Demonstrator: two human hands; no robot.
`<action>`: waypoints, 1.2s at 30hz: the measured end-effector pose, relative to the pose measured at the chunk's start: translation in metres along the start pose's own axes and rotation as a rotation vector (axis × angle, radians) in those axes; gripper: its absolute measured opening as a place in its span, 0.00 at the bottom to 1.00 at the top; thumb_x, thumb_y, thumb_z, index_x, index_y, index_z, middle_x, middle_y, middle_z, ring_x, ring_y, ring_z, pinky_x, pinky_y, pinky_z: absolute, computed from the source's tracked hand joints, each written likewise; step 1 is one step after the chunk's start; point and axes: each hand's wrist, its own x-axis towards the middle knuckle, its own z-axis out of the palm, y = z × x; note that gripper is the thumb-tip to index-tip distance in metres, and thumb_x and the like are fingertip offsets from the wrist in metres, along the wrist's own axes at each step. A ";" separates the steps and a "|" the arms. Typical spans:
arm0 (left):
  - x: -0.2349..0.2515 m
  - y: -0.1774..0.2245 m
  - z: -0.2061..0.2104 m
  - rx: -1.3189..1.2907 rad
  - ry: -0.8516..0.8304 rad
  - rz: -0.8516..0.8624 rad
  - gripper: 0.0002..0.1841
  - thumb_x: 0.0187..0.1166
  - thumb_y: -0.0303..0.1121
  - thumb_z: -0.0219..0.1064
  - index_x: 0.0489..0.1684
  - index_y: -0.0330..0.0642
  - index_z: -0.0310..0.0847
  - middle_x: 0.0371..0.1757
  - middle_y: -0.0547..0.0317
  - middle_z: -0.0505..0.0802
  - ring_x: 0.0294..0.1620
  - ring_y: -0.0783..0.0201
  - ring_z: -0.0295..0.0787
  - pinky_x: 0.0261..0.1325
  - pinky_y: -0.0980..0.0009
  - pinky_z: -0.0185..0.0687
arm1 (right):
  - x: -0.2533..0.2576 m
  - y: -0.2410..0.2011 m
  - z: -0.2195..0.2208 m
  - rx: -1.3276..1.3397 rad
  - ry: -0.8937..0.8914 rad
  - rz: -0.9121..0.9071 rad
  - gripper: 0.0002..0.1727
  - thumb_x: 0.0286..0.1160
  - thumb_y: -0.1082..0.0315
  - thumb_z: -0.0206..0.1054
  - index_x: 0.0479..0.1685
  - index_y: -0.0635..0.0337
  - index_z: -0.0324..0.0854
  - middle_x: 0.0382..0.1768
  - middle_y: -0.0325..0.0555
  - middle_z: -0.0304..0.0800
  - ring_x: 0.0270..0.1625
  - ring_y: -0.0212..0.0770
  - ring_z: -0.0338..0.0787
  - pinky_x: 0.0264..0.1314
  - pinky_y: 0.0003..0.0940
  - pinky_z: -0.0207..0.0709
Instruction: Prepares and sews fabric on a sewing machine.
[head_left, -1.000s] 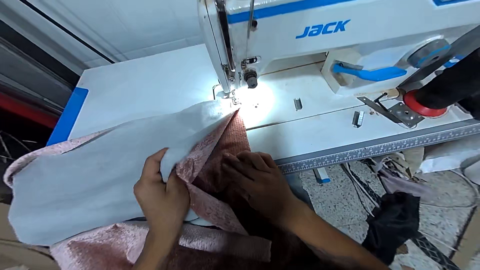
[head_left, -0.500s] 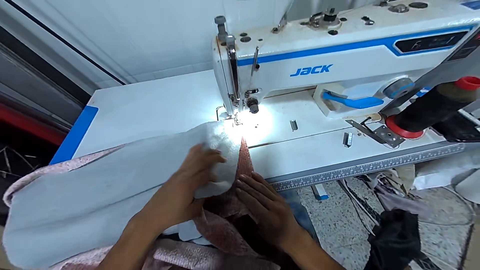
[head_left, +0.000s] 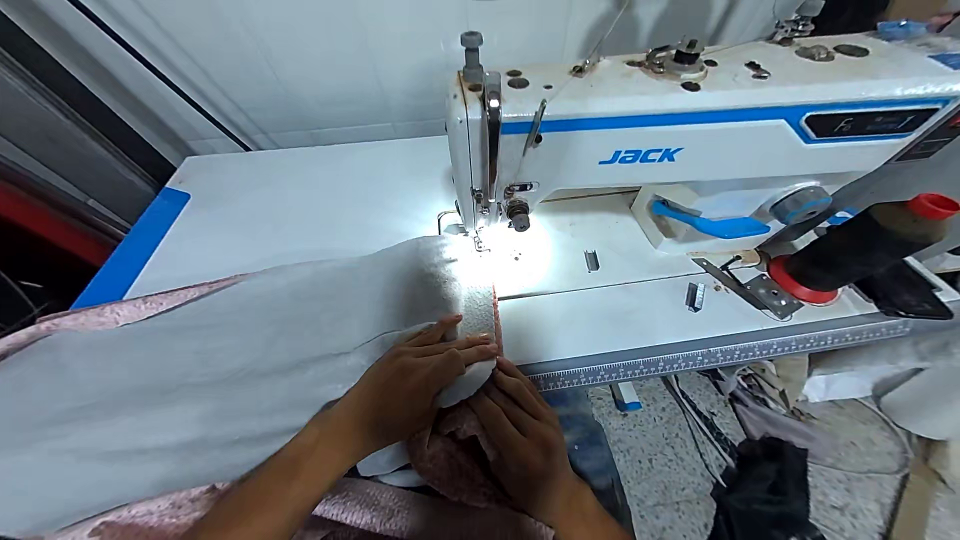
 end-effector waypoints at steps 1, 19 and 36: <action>0.000 0.001 0.001 0.008 -0.009 -0.002 0.11 0.70 0.19 0.60 0.40 0.40 0.87 0.72 0.69 0.90 0.83 0.67 0.75 0.91 0.62 0.64 | -0.001 0.000 0.000 -0.001 0.001 0.001 0.12 0.79 0.76 0.63 0.53 0.61 0.92 0.58 0.48 0.95 0.72 0.47 0.88 0.84 0.47 0.75; 0.013 -0.007 -0.002 -0.009 -0.036 -0.019 0.18 0.66 0.19 0.61 0.53 0.38 0.88 0.72 0.66 0.90 0.81 0.66 0.77 0.86 0.65 0.70 | 0.003 0.002 0.013 -0.056 0.054 0.056 0.15 0.77 0.76 0.62 0.55 0.61 0.92 0.61 0.47 0.94 0.76 0.46 0.84 0.86 0.46 0.72; 0.015 -0.014 -0.006 -0.036 0.113 -0.111 0.08 0.63 0.20 0.63 0.36 0.38 0.85 0.61 0.59 0.96 0.72 0.64 0.87 0.78 0.66 0.80 | 0.014 0.015 0.006 -0.090 0.038 0.059 0.16 0.77 0.76 0.61 0.57 0.60 0.90 0.66 0.47 0.91 0.78 0.45 0.83 0.88 0.46 0.70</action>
